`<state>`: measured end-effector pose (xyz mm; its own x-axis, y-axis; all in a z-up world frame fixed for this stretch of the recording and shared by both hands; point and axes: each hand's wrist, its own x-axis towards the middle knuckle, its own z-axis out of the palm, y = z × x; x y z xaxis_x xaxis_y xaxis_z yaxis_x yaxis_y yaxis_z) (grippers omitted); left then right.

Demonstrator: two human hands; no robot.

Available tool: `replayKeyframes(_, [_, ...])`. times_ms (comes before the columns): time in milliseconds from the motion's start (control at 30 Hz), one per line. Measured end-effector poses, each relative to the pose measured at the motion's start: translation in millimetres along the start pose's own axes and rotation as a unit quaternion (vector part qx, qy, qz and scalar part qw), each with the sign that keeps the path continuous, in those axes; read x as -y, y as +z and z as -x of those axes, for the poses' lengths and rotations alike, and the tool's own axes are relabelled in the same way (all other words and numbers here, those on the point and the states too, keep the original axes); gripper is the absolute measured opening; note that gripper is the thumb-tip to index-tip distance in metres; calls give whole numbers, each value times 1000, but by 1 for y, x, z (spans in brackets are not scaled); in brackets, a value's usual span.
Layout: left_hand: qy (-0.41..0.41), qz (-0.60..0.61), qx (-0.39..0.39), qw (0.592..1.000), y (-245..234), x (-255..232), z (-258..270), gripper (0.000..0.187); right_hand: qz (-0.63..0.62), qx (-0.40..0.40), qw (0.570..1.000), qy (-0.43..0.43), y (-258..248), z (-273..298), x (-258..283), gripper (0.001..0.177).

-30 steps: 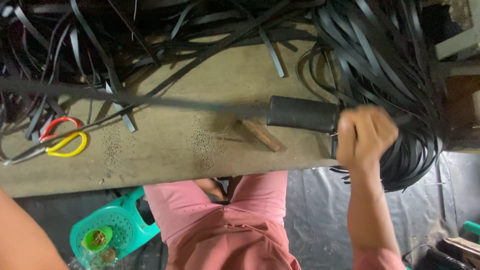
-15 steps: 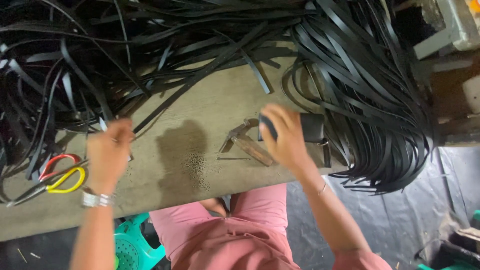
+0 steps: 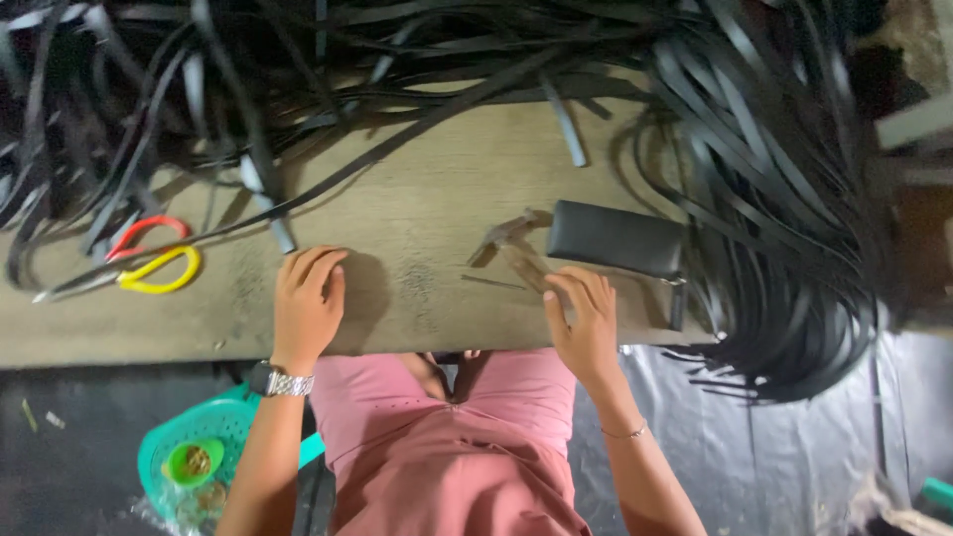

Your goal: The person hammers small metal pins into a black leather strap on a wooden workbench. They repeatedly pick up pins, position them on the strap, and strike them with a hammer. A second person briefly points at the work area.

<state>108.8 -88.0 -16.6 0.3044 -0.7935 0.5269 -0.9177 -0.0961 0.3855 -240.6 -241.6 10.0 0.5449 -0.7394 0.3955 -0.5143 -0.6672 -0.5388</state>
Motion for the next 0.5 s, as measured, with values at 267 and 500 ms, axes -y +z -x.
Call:
replayKeyframes(267, [-58, -107, -89, 989, -57, 54, 13, 19, -8, 30, 995, -90, 15, -37, 40, 13])
replayKeyframes(500, [-115, -220, -54, 967, -79, 137, 22, 22, 19, 145, 983, -111, 59, -111, 52, 27])
